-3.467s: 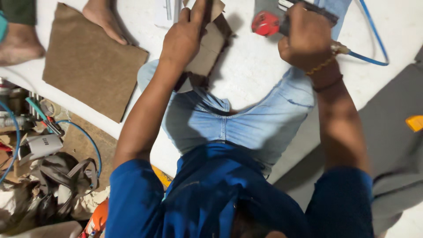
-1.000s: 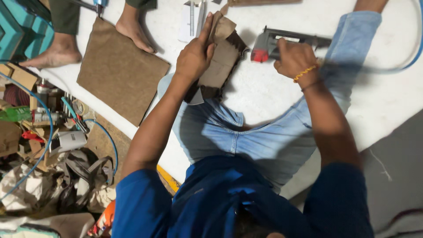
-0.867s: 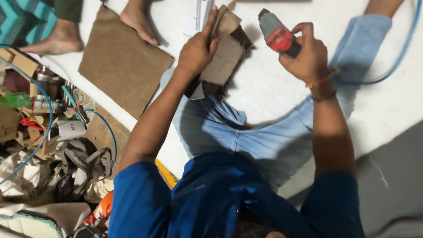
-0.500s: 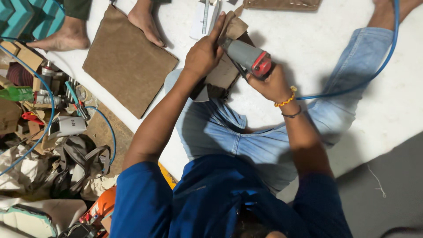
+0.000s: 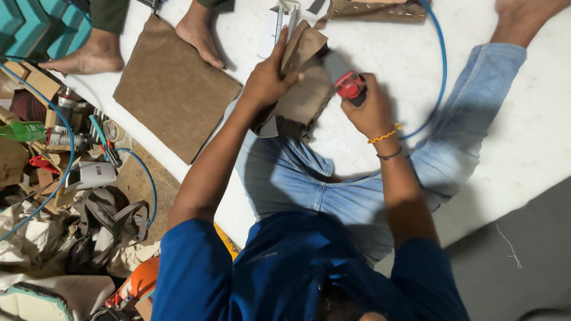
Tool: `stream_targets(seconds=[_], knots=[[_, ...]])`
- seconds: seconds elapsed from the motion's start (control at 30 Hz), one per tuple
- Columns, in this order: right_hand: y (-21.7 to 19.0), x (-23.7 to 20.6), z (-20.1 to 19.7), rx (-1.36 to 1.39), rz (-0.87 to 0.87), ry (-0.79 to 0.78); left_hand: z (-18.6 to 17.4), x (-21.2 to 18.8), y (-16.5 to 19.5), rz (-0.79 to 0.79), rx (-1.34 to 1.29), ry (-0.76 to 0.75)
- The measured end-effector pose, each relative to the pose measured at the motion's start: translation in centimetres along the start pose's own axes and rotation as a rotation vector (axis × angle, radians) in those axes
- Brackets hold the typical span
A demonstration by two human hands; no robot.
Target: The person sits on the floor and covers a flat wooden board with brown fabric, folding the fabric edges over the board and driving staples with a pneumatic nail gun. They press and smooth the fabric, reposition the board, and staple along multiple edges.
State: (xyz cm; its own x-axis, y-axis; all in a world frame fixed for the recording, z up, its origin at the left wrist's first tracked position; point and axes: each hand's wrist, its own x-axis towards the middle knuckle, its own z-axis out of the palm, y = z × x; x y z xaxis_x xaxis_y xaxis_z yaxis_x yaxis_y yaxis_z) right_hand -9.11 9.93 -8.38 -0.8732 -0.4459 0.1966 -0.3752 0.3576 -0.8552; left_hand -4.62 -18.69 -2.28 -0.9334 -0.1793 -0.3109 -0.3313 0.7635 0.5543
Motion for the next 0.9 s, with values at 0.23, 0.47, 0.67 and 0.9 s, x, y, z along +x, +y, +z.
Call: stream_targets(seconds=[0.23,0.47,0.67,0.9], knots=[[7.5,-2.1,2.5,-0.710,-0.001,-0.025,-0.3,-6.0,-4.2,0.100,-0.744,-0.213],[5.4,-3.4,3.6,-0.872,-0.076,0.150,6.2,-9.8,-2.2,0.295,-1.046,0.075],[-4.6,-9.6,1.0,0.875,0.835,-0.112,11.0,-14.8,1.1,0.575,-0.428,0.201],[-8.4,-13.8,-3.8,0.339,0.274,0.212,13.5,-13.3,6.5,0.473,-0.263,0.211]])
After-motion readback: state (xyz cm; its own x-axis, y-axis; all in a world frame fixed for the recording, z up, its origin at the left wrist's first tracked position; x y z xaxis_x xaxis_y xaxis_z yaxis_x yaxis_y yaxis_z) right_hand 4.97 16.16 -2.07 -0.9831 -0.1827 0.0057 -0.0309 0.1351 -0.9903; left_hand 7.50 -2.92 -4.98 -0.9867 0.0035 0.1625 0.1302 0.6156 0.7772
